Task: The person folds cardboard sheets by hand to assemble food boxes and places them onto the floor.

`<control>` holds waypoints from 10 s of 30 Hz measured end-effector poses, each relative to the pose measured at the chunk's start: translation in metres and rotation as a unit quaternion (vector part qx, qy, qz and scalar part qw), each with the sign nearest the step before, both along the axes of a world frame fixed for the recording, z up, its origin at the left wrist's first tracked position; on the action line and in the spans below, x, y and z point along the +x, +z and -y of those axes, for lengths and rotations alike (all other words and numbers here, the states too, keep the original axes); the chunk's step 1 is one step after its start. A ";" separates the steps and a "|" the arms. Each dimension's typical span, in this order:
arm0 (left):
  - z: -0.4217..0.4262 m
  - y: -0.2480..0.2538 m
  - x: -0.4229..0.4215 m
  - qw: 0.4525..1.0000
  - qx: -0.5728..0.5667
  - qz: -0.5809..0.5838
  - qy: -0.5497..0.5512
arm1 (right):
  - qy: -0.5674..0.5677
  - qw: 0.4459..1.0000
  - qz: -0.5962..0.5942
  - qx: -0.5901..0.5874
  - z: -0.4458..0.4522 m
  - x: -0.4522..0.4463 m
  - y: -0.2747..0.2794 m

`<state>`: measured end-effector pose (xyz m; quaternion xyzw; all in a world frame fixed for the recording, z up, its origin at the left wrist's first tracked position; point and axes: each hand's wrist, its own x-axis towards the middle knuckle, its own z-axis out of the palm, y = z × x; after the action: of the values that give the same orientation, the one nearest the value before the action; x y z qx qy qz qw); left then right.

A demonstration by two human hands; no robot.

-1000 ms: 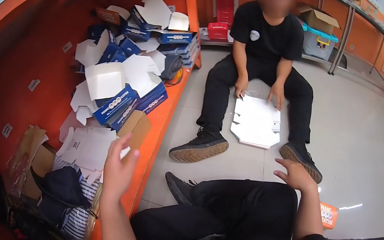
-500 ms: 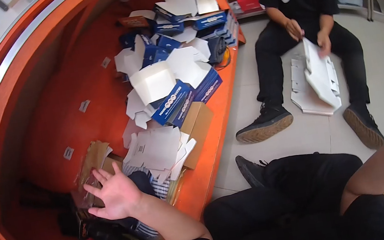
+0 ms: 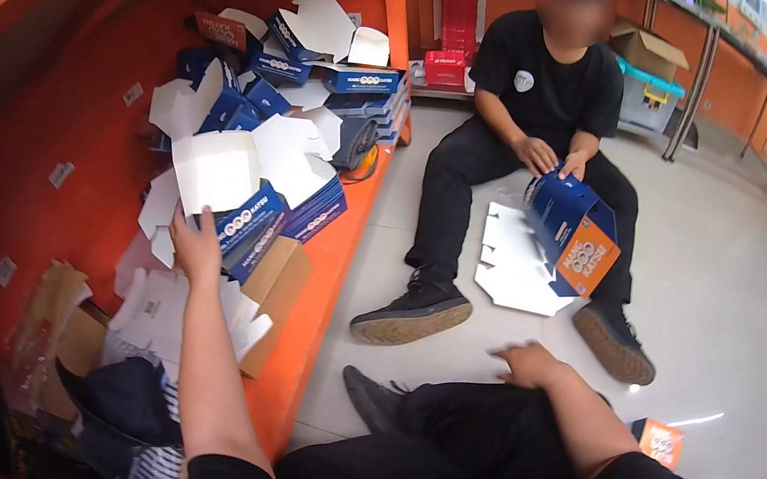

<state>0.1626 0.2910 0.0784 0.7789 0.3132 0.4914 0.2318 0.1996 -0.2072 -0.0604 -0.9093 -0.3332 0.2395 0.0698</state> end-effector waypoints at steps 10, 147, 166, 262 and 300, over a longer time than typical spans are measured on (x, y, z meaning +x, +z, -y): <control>-0.001 0.027 -0.022 0.920 -0.140 0.365 -0.026 | -0.091 0.976 -0.097 0.174 0.019 0.012 0.008; 0.313 -0.059 -0.189 0.803 0.135 -0.279 -0.510 | 0.244 0.954 0.067 0.162 0.009 -0.124 0.092; 0.231 -0.043 -0.257 0.872 -0.313 -0.142 -0.348 | 0.093 0.904 -0.143 0.392 0.009 -0.131 0.076; 0.232 -0.044 -0.250 0.937 -0.117 0.049 -0.325 | 0.100 0.876 0.156 0.444 -0.069 -0.156 0.092; 0.263 -0.086 -0.186 0.779 -0.474 0.133 -0.388 | -0.067 0.734 -0.324 0.593 -0.041 -0.090 0.071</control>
<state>-0.0233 0.0283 -0.0072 0.5531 0.1438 0.2479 0.7823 0.1100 -0.1658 0.0104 -0.5707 -0.3027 0.2680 0.7148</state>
